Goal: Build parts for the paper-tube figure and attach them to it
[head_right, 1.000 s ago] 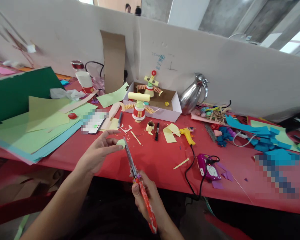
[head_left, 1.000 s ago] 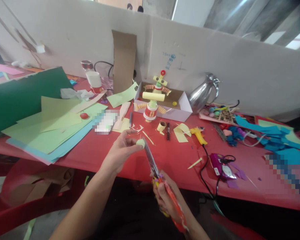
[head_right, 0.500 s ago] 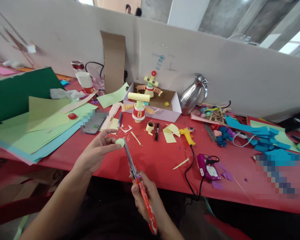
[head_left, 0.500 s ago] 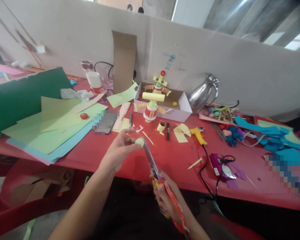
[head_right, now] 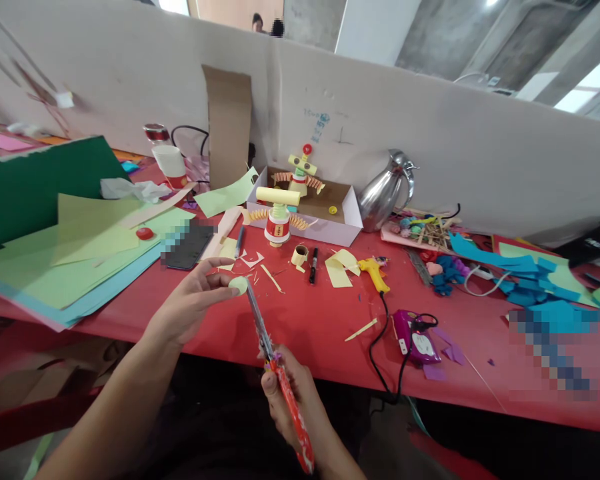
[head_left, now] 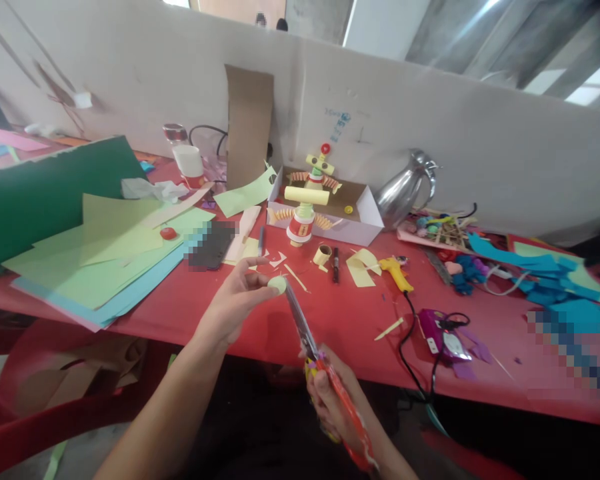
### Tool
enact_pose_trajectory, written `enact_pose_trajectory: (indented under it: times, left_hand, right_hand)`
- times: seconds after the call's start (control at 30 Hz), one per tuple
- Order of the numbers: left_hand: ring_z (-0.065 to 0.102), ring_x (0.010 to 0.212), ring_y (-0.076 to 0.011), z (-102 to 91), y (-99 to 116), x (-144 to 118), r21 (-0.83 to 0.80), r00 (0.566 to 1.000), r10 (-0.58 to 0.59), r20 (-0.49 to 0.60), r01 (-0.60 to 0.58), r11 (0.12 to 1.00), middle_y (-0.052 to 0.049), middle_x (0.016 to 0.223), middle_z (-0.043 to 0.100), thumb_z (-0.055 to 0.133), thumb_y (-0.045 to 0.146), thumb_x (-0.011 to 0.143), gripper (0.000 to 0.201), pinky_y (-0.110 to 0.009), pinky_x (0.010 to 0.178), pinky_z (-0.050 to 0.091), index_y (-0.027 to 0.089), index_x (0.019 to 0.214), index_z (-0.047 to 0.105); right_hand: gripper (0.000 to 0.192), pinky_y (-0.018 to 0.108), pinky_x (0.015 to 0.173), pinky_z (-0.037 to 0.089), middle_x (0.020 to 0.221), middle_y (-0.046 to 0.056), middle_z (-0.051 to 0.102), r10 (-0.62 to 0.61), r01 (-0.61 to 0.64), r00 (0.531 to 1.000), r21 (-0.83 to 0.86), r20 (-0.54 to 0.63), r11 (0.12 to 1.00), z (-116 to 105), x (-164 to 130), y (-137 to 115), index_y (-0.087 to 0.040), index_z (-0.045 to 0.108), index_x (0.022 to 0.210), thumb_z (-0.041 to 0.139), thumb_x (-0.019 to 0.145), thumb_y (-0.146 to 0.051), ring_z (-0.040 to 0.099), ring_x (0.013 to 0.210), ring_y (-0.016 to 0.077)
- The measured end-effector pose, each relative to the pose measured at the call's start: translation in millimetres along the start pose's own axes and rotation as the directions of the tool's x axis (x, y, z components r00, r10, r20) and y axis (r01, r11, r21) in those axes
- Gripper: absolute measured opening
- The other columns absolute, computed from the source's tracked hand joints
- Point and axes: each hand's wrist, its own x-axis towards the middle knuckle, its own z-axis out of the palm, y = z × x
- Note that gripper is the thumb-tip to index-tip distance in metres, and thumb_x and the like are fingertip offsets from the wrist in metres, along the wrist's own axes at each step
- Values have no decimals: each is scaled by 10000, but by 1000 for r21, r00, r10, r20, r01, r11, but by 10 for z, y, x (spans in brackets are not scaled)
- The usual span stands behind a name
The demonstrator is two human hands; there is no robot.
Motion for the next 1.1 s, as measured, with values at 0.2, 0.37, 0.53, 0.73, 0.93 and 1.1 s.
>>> enact_pose_trajectory:
  times: [0.2,0.37,0.53,0.73,0.93,1.1]
  left_hand:
    - [554,725,-113,-20,7,9,-5,1000,9,-11,-9,1000,52,736,566,776,216,693,508,-276,776,430,218,1152,560]
    - [562,742,-110,-45,9,18,-26,999,10,-34,-10,1000,53,752,572,792,200,665,518,-274,804,435,222,1134,574]
    - [568,750,-112,0,22,-6,5,999,5,-35,-5,1000,56,737,587,782,241,699,494,-258,791,429,239,1143,568]
    - [591,744,-123,48,9,-13,13,998,10,-56,-10,1000,58,706,606,788,264,692,517,-262,782,440,238,1160,568]
    - [587,719,-126,33,26,-30,47,999,-4,-42,6,999,59,701,586,784,251,696,527,-278,767,445,232,1170,554]
    - [574,695,-122,52,50,-53,39,999,-28,-30,29,999,64,690,577,792,235,676,532,-269,741,436,228,1155,560]
  right_hand:
    - [550,142,346,166,595,-106,326,1,-1,1000,0,0,1000,17,-19,-24,-214,498,1154,546,867,-681,199,407,26]
    - [538,150,344,167,572,-108,312,-23,23,1000,-43,3,999,28,-23,-21,-200,514,1143,537,879,-669,194,395,28]
    - [542,163,355,173,585,-94,329,-26,25,1000,-82,-14,996,31,-26,-13,-208,523,1142,521,879,-681,202,403,32]
    - [563,191,389,186,587,-75,311,-74,67,997,-150,-39,986,16,-13,8,-209,557,1080,518,851,-722,224,454,62]
    - [525,209,421,228,611,-53,332,-123,114,992,-211,-28,971,-16,-8,-13,-216,567,1008,524,849,-715,264,507,91]
    - [545,203,420,195,654,-50,337,-161,160,987,-204,11,966,-43,3,-27,-214,539,1096,536,852,-702,253,519,86]
